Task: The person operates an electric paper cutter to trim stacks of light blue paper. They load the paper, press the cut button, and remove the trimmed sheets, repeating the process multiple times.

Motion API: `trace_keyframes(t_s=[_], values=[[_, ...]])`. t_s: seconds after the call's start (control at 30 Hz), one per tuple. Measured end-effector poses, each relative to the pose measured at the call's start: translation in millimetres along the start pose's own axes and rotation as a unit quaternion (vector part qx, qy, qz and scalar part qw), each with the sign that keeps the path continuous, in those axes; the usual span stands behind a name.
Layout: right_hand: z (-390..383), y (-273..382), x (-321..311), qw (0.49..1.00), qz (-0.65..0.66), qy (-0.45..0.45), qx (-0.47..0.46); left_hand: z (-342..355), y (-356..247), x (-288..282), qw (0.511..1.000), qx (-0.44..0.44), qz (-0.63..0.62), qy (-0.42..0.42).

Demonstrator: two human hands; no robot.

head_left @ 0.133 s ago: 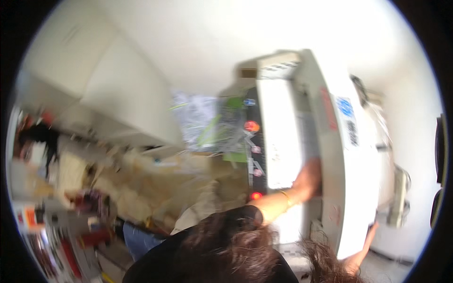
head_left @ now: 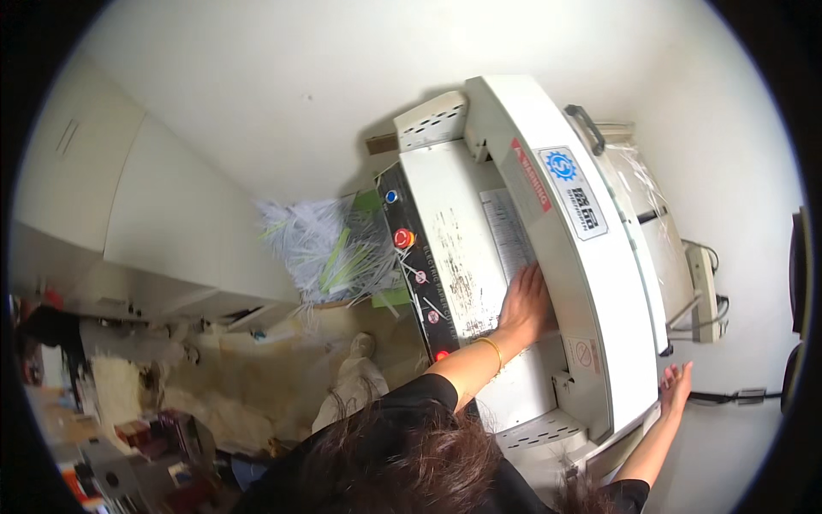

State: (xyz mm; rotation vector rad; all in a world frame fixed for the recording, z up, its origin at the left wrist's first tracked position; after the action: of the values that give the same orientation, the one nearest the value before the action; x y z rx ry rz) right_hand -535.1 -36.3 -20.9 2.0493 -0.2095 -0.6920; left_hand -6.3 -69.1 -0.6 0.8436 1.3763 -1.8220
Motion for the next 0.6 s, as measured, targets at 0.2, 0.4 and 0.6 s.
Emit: trace_keyframes(t_s=[0.2,0.4,0.6], values=[[-198.5,88.9,-54.8,0.988,0.028,-0.110,-0.107,2.1,-24.7,-15.3,0.977,0.041,-0.207,-0.011],[-369.8,68.9,-50.4,0.935,0.102,-0.273,-0.200,24.4,16.2,-26.3,0.984,0.093,-0.146,0.034],[-520.6,-61.8,17.7,0.903,0.061,-0.405,-0.127,53.5,65.3,-45.4,0.971,0.163,-0.174,-0.020]])
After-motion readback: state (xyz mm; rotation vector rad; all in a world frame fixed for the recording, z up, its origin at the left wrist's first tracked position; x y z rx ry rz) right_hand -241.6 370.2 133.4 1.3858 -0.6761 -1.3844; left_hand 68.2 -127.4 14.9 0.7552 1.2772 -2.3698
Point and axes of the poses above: each hand's wrist, its own z-axis towards the middle knuckle, its own x-axis out of the palm, y = z × x, the point moved 9 cm from there along z, towards the middle knuckle, and after that the axes turned 13 degrees about -z, right-handed, at the moved point
